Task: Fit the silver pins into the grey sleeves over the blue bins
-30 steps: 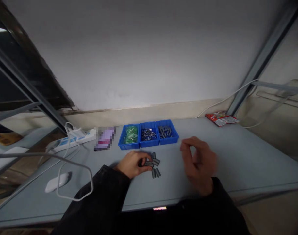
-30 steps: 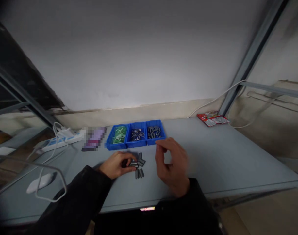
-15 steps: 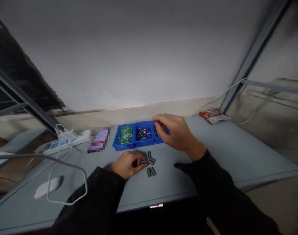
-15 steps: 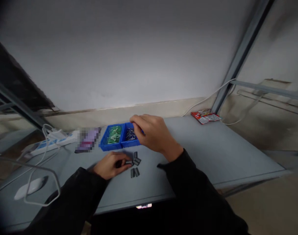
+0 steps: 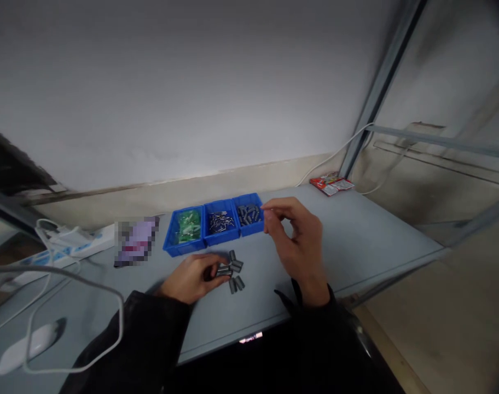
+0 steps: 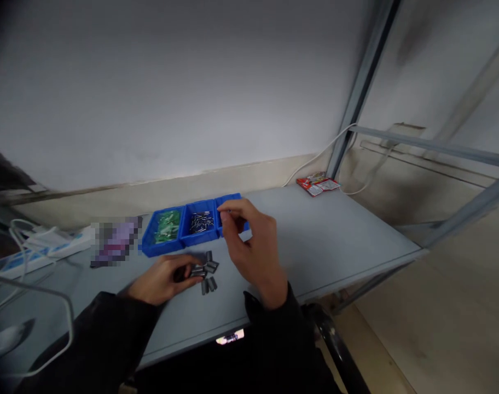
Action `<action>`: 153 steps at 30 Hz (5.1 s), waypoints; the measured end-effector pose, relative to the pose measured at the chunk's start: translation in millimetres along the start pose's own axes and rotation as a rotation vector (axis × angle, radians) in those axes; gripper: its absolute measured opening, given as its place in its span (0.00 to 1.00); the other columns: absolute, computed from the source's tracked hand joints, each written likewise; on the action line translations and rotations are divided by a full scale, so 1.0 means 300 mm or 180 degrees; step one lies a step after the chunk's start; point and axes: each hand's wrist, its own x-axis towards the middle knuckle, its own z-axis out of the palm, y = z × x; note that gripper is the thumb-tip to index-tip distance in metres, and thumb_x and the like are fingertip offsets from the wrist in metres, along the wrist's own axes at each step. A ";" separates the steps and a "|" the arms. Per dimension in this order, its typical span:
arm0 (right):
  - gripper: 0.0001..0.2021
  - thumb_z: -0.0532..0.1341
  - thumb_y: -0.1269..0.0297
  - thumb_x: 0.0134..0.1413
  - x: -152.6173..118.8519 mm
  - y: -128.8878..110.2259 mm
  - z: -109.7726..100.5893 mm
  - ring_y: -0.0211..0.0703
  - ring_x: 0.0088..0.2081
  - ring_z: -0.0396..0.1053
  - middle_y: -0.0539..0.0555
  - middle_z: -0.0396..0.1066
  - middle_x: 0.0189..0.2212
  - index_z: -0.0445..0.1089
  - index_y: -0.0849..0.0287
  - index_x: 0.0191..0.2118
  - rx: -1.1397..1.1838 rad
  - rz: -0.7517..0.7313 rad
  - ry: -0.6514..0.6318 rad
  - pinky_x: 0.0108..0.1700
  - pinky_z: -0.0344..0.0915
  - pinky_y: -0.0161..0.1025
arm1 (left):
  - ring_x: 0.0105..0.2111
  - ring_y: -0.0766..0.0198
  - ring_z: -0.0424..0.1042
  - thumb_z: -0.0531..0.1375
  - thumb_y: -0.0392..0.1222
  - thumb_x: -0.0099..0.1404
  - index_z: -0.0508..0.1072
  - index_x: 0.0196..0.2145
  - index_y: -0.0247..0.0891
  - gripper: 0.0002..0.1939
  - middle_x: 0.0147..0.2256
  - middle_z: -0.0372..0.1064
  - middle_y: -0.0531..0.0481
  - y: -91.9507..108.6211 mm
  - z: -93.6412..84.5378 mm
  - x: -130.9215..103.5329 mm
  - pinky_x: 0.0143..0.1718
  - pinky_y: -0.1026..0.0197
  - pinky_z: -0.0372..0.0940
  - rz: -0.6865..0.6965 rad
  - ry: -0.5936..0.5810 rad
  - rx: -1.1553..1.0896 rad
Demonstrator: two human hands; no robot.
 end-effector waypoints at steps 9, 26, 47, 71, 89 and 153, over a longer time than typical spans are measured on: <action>0.05 0.58 0.67 0.68 0.001 -0.001 0.016 0.34 0.28 0.67 0.44 0.70 0.27 0.73 0.54 0.43 -0.0373 -0.0168 -0.0387 0.34 0.65 0.34 | 0.27 0.65 0.68 0.66 0.48 0.68 0.74 0.38 0.38 0.11 0.28 0.70 0.54 0.017 -0.005 -0.004 0.31 0.63 0.59 -0.0134 -0.0074 -0.0108; 0.11 0.55 0.71 0.65 0.085 0.447 0.149 0.41 0.29 0.70 0.53 0.76 0.29 0.75 0.59 0.42 -0.1625 -0.1628 -0.1280 0.38 0.64 0.39 | 0.28 0.62 0.71 0.62 0.50 0.72 0.79 0.43 0.38 0.12 0.27 0.72 0.52 0.021 0.001 -0.006 0.33 0.62 0.61 -0.0117 0.0074 -0.0210; 0.11 0.57 0.71 0.63 0.012 0.449 0.148 0.44 0.34 0.76 0.55 0.79 0.34 0.76 0.58 0.44 -0.1448 -0.1410 -0.1644 0.41 0.70 0.43 | 0.28 0.63 0.71 0.63 0.44 0.72 0.78 0.40 0.39 0.07 0.28 0.73 0.52 0.003 0.003 -0.010 0.32 0.62 0.60 -0.0176 0.0081 -0.0263; 0.08 0.57 0.69 0.67 -0.003 0.387 0.160 0.41 0.33 0.70 0.55 0.74 0.38 0.70 0.59 0.48 -0.1043 -0.1456 -0.1658 0.36 0.66 0.38 | 0.32 0.65 0.72 0.54 0.41 0.78 0.71 0.43 0.37 0.08 0.33 0.74 0.51 0.033 -0.046 0.171 0.39 0.62 0.66 0.0308 0.1839 -0.0295; 0.10 0.54 0.64 0.73 -0.020 0.411 0.178 0.46 0.41 0.74 0.56 0.77 0.41 0.72 0.57 0.49 -0.1017 -0.1340 -0.1535 0.43 0.70 0.42 | 0.29 0.66 0.74 0.65 0.46 0.72 0.77 0.44 0.36 0.10 0.35 0.78 0.49 -0.004 0.007 0.156 0.34 0.63 0.69 0.0673 0.2386 -0.0382; 0.12 0.53 0.58 0.74 -0.038 0.425 0.194 0.46 0.41 0.76 0.57 0.77 0.43 0.68 0.57 0.53 -0.1200 -0.1215 -0.1622 0.41 0.68 0.41 | 0.31 0.65 0.77 0.67 0.43 0.69 0.80 0.42 0.35 0.08 0.36 0.81 0.46 -0.009 0.005 0.145 0.34 0.63 0.73 0.0415 0.2572 -0.0576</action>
